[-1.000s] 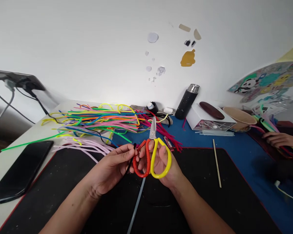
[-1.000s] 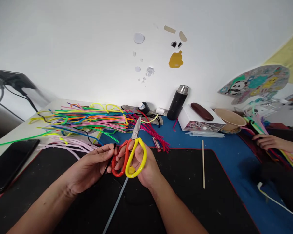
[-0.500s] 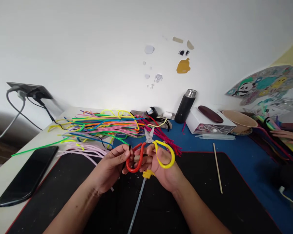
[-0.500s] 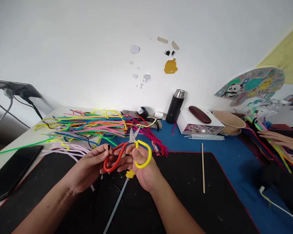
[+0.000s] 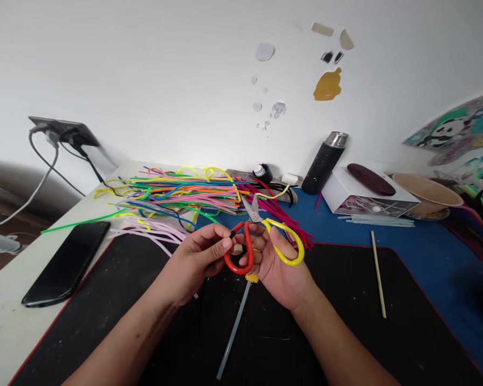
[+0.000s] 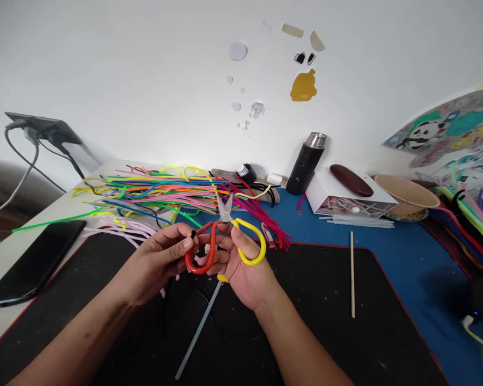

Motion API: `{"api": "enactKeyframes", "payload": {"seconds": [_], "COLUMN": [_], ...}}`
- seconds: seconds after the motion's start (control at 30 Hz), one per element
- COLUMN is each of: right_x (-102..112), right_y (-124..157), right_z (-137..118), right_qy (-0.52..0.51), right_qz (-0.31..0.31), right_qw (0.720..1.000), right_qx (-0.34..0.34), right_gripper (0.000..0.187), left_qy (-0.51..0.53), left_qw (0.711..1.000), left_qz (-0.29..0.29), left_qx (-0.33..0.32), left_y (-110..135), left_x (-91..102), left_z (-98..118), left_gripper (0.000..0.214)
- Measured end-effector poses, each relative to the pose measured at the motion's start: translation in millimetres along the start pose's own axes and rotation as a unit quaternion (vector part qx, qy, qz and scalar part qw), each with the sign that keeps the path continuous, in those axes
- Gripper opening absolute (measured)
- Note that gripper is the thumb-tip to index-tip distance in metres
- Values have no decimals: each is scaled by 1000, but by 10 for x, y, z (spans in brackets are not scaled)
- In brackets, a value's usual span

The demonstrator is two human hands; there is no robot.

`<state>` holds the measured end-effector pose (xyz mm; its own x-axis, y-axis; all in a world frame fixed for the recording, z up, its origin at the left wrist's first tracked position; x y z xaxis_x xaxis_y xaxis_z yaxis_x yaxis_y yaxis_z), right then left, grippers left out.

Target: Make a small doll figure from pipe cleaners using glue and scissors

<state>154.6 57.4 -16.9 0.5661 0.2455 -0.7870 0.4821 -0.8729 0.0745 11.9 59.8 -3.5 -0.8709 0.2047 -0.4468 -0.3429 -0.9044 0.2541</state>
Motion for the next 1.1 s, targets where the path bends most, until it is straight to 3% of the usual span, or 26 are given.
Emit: {"api": "enactKeyframes", "payload": {"seconds": [0.17, 0.33, 0.4, 0.53, 0.67, 0.77, 0.93, 1.1], "right_x": [13, -24, -52, -73, -105, -157, -198, -177], "right_y": [-8, 19, 31, 52, 83, 103, 104, 81], "right_z": [13, -47, -40, 32, 74, 103, 160, 196], "right_qy": [27, 158, 204, 257, 298, 317, 324, 298], "right_qz": [10, 13, 1, -8, -21, -43, -52, -60], "right_qw": [1000, 986, 978, 966, 954, 947, 945, 952], "right_qx": [3, 46, 51, 41, 41, 34, 0, -16], "right_gripper": [40, 42, 43, 43, 44, 45, 48, 47], "left_qy": [-62, -215, -257, -323, -337, -314, -151, -112], "left_qw": [998, 954, 935, 911, 905, 916, 976, 983], "left_qz": [17, 95, 110, 110, 116, 112, 42, 24], "left_qx": [-19, -184, -220, -234, -231, -223, -152, -146], "left_y": [-32, 35, 79, 121, 116, 84, 3, 31], "left_x": [94, 233, 230, 177, 182, 206, 208, 158], "left_z": [46, 388, 475, 521, 501, 468, 306, 291], "left_gripper": [44, 30, 28, 28, 27, 27, 31, 31]}}
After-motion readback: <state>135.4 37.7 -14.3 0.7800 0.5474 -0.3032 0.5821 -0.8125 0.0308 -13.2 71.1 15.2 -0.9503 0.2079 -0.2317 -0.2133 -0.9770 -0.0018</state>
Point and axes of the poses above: each hand's wrist, its own y-axis away from the middle knuckle, its own x-axis out of the back of the hand, z = x × y, the point moved 7 cm from there along -y, towards the middle knuckle, and after that the axes turned 5 degrees about -z, right-handed, at the moved point
